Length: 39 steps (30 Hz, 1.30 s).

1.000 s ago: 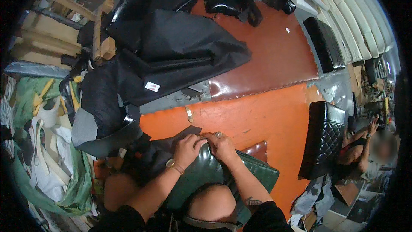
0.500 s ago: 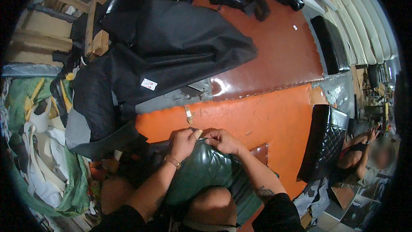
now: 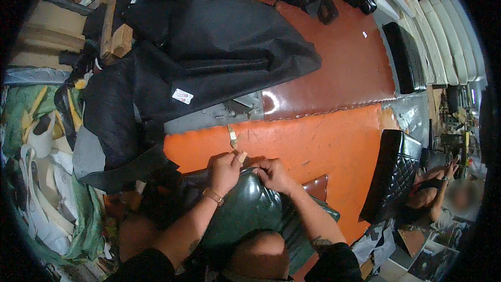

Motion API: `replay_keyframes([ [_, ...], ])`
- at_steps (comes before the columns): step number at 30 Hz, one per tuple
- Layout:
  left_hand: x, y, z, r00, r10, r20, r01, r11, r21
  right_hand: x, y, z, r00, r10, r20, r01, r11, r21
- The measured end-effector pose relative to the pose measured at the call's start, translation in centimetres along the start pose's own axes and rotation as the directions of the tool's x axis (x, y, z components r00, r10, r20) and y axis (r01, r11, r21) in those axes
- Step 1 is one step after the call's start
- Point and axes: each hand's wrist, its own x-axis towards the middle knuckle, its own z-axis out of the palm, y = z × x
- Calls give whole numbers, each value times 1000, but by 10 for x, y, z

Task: The person sits on the floor and fits a green leather cover onto a cushion. They repeatedly pull, smooth, and adjust the cover over the cushion's edges and corners, turning the cushion to access different sides.

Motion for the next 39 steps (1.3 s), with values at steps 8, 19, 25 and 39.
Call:
replay_keyframes([
  [8,2,0,-5,997,-73,11,73,997,6,25,26,-11,952,70,300,-192,896,401],
  [19,1,-11,20,977,-85,-197,99,993,60,34,15,-7,868,334,368,-495,655,571],
  [25,7,-10,9,996,-16,-86,19,999,33,41,8,1,843,426,329,-531,564,632],
  [39,-40,27,-19,949,-42,-314,71,994,84,62,14,22,938,323,-128,-327,945,-12],
])
